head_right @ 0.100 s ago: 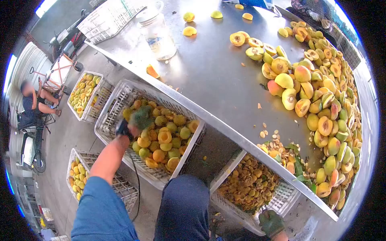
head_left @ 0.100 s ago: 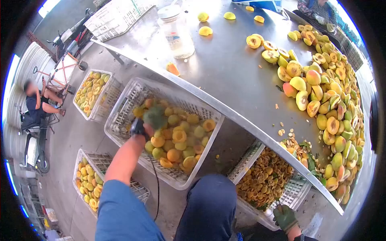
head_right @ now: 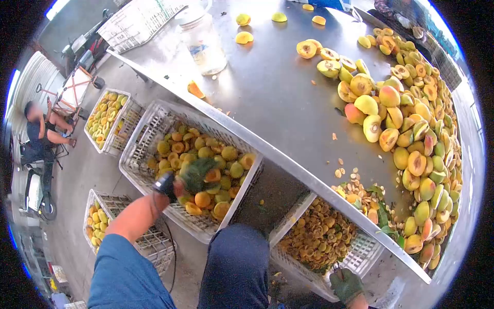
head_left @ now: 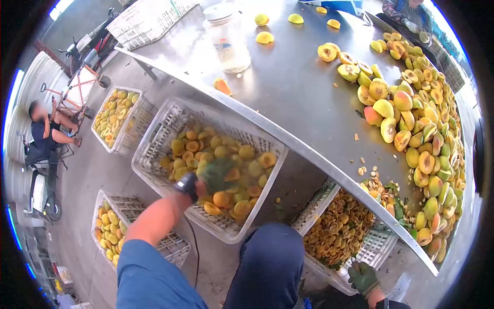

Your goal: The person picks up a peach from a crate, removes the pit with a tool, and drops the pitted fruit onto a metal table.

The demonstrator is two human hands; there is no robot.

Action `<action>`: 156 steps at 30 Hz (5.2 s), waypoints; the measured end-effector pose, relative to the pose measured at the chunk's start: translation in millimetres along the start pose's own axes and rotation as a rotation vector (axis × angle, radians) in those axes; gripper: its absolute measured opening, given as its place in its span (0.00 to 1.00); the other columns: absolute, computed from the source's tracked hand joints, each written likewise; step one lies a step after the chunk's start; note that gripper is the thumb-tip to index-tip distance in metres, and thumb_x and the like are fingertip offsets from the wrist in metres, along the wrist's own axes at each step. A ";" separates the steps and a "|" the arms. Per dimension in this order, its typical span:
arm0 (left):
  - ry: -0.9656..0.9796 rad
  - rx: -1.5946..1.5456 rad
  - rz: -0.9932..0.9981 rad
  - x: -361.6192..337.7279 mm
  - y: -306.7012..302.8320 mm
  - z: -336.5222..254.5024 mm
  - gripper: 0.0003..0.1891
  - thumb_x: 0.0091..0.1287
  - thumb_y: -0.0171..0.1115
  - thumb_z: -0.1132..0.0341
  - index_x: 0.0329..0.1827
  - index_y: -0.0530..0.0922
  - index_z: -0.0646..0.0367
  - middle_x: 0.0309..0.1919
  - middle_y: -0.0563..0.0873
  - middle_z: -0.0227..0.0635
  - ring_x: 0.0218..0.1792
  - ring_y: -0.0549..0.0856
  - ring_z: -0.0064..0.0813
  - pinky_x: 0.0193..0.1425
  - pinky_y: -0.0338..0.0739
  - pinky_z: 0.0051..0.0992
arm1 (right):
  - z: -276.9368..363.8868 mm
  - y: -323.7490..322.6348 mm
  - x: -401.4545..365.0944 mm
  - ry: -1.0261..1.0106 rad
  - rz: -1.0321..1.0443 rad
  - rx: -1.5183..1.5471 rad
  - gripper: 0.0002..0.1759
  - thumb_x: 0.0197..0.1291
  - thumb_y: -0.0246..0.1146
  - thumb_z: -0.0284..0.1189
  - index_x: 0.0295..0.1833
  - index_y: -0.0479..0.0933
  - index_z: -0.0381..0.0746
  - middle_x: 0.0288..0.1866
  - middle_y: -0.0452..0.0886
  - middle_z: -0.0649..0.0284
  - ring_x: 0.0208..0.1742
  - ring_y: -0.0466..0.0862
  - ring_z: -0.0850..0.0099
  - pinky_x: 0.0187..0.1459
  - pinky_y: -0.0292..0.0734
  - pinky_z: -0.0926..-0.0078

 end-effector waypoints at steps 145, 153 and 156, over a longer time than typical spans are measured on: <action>0.627 -0.187 -0.152 -0.1 329.2 -481.9 0.17 0.81 0.52 0.61 0.61 0.77 0.66 0.49 0.86 0.40 0.48 0.84 0.27 0.57 0.80 0.29 | 128.8 -124.7 -120.0 -0.643 -0.466 0.102 0.19 0.65 0.65 0.37 0.54 0.73 0.36 0.39 0.86 0.43 0.42 0.86 0.42 0.42 0.81 0.47; 0.669 -0.227 -0.111 -3.9 332.0 -478.1 0.20 0.82 0.52 0.54 0.62 0.76 0.63 0.50 0.86 0.39 0.50 0.84 0.28 0.60 0.79 0.31 | 124.6 -124.6 -119.6 -0.796 -0.290 0.233 0.15 0.63 0.66 0.36 0.46 0.79 0.36 0.35 0.86 0.46 0.42 0.88 0.51 0.45 0.81 0.58; 0.647 -0.333 -0.031 -3.0 334.0 -470.8 0.20 0.82 0.53 0.54 0.62 0.76 0.62 0.51 0.86 0.40 0.51 0.84 0.29 0.60 0.79 0.32 | 127.0 -124.4 -124.0 -0.905 0.047 0.290 0.18 0.66 0.63 0.40 0.49 0.82 0.35 0.34 0.87 0.48 0.36 0.88 0.53 0.41 0.84 0.58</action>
Point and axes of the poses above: each hand's wrist, its own x-axis towards the middle knuckle, its own y-axis out of the palm, z = x × y, the point moved 7 cm from there along x, towards the middle knuckle
